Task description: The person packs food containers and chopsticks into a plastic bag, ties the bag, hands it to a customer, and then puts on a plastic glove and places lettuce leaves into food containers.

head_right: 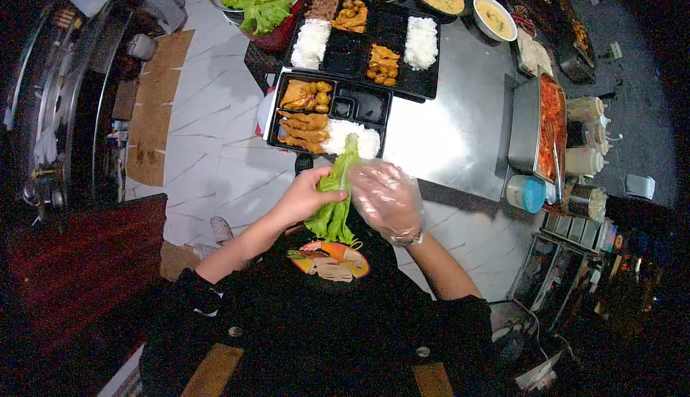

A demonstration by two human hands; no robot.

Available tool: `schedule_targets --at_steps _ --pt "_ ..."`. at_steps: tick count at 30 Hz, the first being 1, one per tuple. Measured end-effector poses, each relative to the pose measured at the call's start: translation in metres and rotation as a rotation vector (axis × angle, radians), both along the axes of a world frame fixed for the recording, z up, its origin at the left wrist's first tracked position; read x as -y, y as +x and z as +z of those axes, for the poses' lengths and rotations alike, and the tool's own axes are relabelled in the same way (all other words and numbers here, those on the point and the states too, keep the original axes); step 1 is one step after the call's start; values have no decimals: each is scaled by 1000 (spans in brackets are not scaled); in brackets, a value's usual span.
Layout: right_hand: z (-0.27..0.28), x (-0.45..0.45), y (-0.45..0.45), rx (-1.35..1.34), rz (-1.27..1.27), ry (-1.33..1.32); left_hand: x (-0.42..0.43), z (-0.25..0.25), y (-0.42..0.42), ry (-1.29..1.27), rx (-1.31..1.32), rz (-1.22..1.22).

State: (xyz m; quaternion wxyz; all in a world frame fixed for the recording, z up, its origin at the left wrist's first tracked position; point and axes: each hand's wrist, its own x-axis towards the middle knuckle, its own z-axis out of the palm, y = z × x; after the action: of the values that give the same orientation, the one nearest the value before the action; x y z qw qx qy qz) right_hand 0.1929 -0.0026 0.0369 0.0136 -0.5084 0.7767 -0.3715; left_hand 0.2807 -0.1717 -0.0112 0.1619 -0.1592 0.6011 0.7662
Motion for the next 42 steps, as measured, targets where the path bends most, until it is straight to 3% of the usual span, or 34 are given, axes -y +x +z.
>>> schedule_targets --at_steps 2,4,6,12,14,15,16,18,20,23,26,27,30,32,34,35,36,38,40,42 --pt "9 25 7 0 -119 160 13 6 -3 -329 -154 -87" --pt "-6 37 8 55 -119 239 27 10 -5 -333 -117 -112" --pt "-11 53 11 130 -148 221 47 8 -7 -606 -170 -226" --pt "-27 101 25 374 -282 144 107 0 -7 -537 -228 -331" --pt "-27 119 30 687 -445 149 126 10 -12 -598 -70 -248" --pt "-26 130 30 669 -471 128 133 9 -11 -610 -102 -133" --pt "-31 139 32 669 -480 135 142 6 -12 -600 -102 -139" --pt "-52 154 39 1131 -517 -64 163 -3 -11 -558 -131 -207" --pt "-59 169 37 999 -568 55 179 -30 -4 -514 -101 -207" --pt "-64 188 34 1140 -508 115 198 -47 -3 -308 49 -175" --pt "-79 202 36 1165 -522 60 210 -51 -5 -205 83 -158" --pt "-84 205 37 1187 -541 -102 213 -51 -5 -155 98 -159" --pt "-89 205 31 1300 -576 -223 217 -51 -2 -134 -1 -151" --pt "-98 204 23 1186 -586 -212 226 -54 3 -148 -1 -174" --pt "-97 200 13 1525 -626 -232 228 -56 9 66 -15 142" --pt "-89 201 11 1536 -644 -155 226 -56 12 234 0 281" --pt "-86 201 11 1540 -630 -145 222 -56 16 230 1 297" --pt "-83 201 11 1591 -640 -259 212 -56 23 356 -136 603" --pt "-80 204 8 1626 -630 -280 198 -50 25 392 -178 652" --pt "-81 202 7 1669 -640 -305 181 -29 21 273 -336 615"
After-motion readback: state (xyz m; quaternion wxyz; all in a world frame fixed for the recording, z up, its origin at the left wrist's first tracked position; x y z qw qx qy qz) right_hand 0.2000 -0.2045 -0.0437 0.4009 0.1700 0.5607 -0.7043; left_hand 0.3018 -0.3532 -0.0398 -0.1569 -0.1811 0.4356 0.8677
